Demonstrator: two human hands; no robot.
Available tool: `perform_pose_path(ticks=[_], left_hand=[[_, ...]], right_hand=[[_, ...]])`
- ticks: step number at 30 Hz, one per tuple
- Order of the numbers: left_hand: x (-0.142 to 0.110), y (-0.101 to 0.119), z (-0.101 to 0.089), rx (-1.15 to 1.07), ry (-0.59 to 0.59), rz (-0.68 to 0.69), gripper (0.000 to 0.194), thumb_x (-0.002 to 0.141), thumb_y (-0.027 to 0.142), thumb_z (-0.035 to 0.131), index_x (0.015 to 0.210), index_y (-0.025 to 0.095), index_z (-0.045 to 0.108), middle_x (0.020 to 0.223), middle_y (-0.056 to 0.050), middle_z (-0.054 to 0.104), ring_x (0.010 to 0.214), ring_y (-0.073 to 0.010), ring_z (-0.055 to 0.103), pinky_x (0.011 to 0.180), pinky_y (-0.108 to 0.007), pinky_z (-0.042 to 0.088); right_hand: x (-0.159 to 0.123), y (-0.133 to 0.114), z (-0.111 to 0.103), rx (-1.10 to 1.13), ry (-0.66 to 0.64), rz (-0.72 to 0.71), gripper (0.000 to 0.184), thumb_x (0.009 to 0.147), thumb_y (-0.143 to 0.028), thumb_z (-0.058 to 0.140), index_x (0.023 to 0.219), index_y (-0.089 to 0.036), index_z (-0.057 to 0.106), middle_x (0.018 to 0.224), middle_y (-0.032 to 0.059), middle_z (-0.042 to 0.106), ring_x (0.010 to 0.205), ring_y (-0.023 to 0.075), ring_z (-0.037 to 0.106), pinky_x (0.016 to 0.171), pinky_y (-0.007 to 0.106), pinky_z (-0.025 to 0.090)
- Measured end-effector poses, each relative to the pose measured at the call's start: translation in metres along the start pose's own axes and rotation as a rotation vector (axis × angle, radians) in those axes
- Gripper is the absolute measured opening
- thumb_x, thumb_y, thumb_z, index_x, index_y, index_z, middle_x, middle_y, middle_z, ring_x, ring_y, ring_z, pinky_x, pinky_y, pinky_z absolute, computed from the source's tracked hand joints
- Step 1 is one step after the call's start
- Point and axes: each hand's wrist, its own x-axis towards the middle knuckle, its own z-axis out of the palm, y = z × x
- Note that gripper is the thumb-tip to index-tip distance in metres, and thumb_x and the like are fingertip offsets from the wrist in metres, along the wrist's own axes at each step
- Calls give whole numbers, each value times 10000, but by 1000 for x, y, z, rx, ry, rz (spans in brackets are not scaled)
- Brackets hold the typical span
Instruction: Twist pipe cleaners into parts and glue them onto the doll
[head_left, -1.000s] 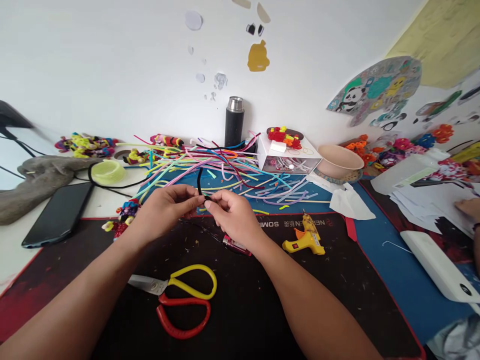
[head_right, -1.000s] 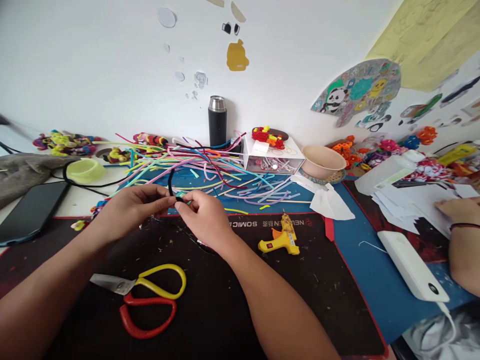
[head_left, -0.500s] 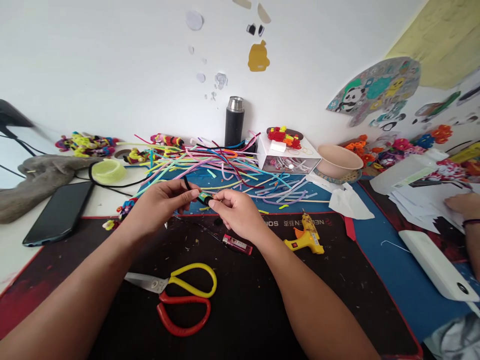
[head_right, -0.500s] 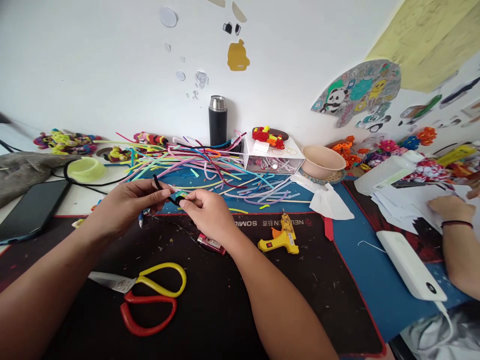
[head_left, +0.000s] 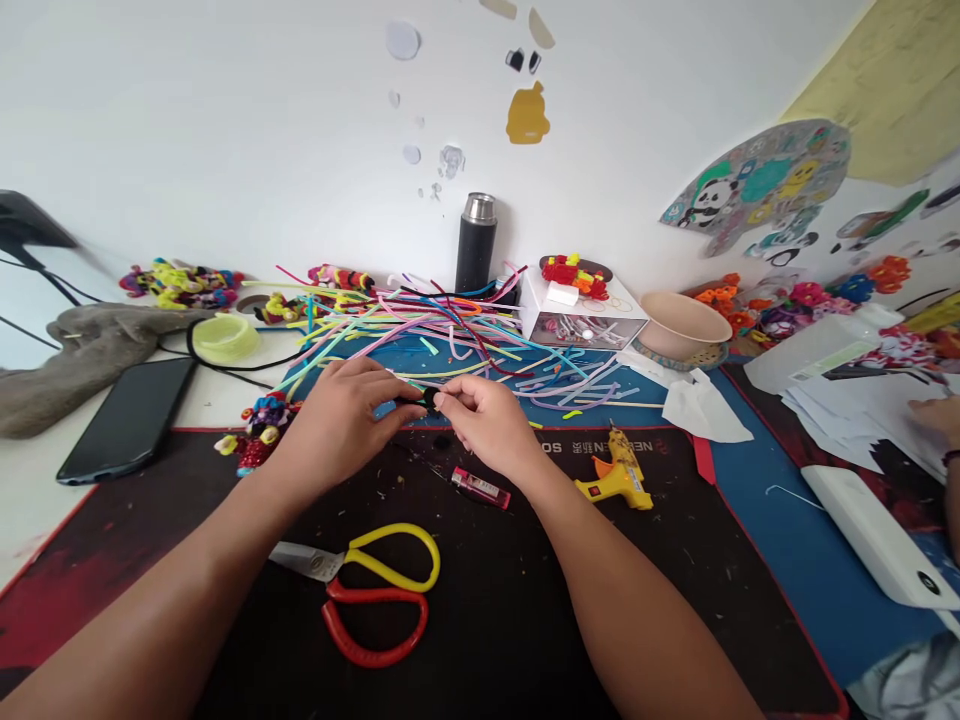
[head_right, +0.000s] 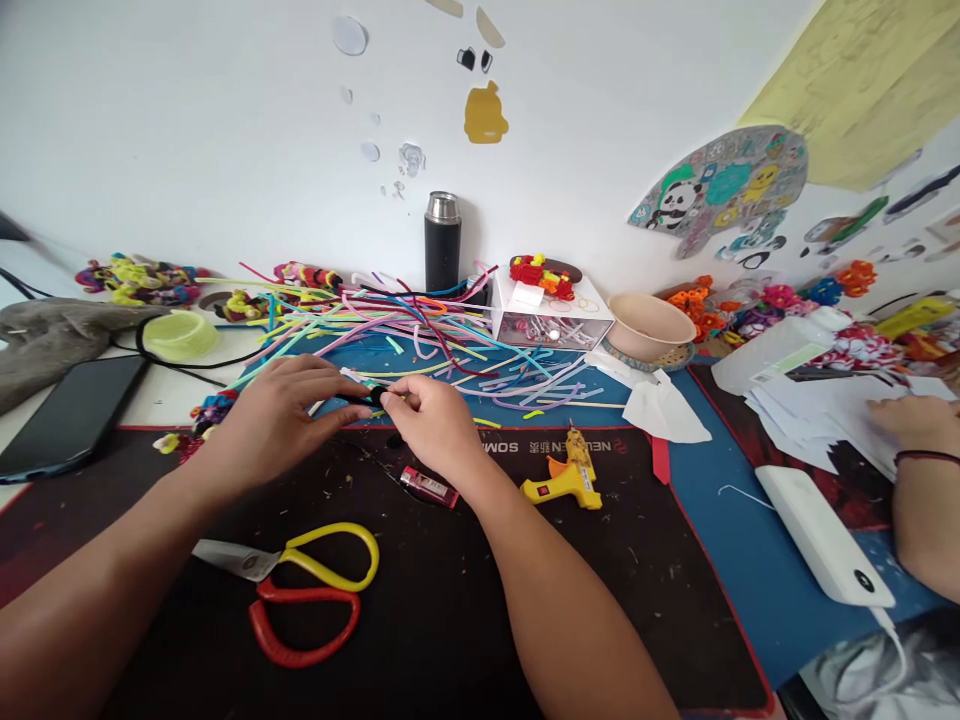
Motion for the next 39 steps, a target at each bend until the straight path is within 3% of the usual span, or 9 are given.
perform_pose_path(ticks=[8, 16, 20, 26, 33, 36, 39], left_hand=[[1, -6, -9, -115, -21, -129, 306, 1044, 481, 638, 948, 251, 815, 939, -47, 832, 893, -281, 730, 844, -404, 525], [1, -14, -1, -23, 3, 124, 281, 1088, 323, 593, 932, 251, 815, 965, -64, 830, 970, -295, 665, 904, -440, 506], [0, -14, 1, -7, 12, 158, 290, 1104, 314, 574, 960, 235, 813, 1026, -80, 831, 1015, -304, 659, 933, -456, 512], [1, -17, 0, -26, 20, 114, 295, 1095, 371, 576, 944, 239, 792, 991, -72, 836, 1021, -314, 677, 949, -466, 512], [2, -19, -4, -29, -11, -66, 270, 1049, 449, 619, 941, 281, 800, 939, -52, 830, 977, -305, 721, 928, -457, 528], [0, -17, -2, 26, -12, -37, 251, 1049, 396, 616, 932, 296, 814, 1033, -62, 852, 1148, -344, 722, 1047, -529, 516], [-1, -12, -1, 73, 8, 41, 238, 1041, 355, 636, 914, 316, 834, 1269, -49, 840, 1434, -392, 599, 1232, -659, 383]], right_hand=[[2, 1, 1, 154, -5, -13, 121, 1030, -302, 674, 954, -208, 685, 597, -77, 576, 448, 104, 488, 486, 247, 388], [0, 1, -1, 211, -41, -26, 208, 1045, -407, 682, 1089, -206, 708, 609, -75, 602, 450, 102, 504, 477, 239, 392], [0, -2, 0, 184, -71, 9, 166, 1038, -361, 680, 1014, -198, 699, 616, -74, 601, 458, 96, 505, 486, 236, 390], [0, -4, 0, 173, -59, 43, 131, 1033, -293, 663, 936, -205, 666, 587, -82, 590, 444, 96, 496, 480, 233, 388], [-1, -2, 0, 138, -71, 40, 157, 1034, -290, 656, 896, -216, 645, 592, -74, 604, 449, 100, 512, 493, 238, 401], [-1, -2, 0, 131, -65, 41, 160, 1028, -290, 658, 885, -220, 644, 596, -70, 606, 451, 103, 514, 496, 240, 401], [0, -2, 0, 127, -57, 32, 145, 1025, -281, 659, 892, -222, 650, 598, -68, 603, 453, 106, 516, 501, 243, 401]])
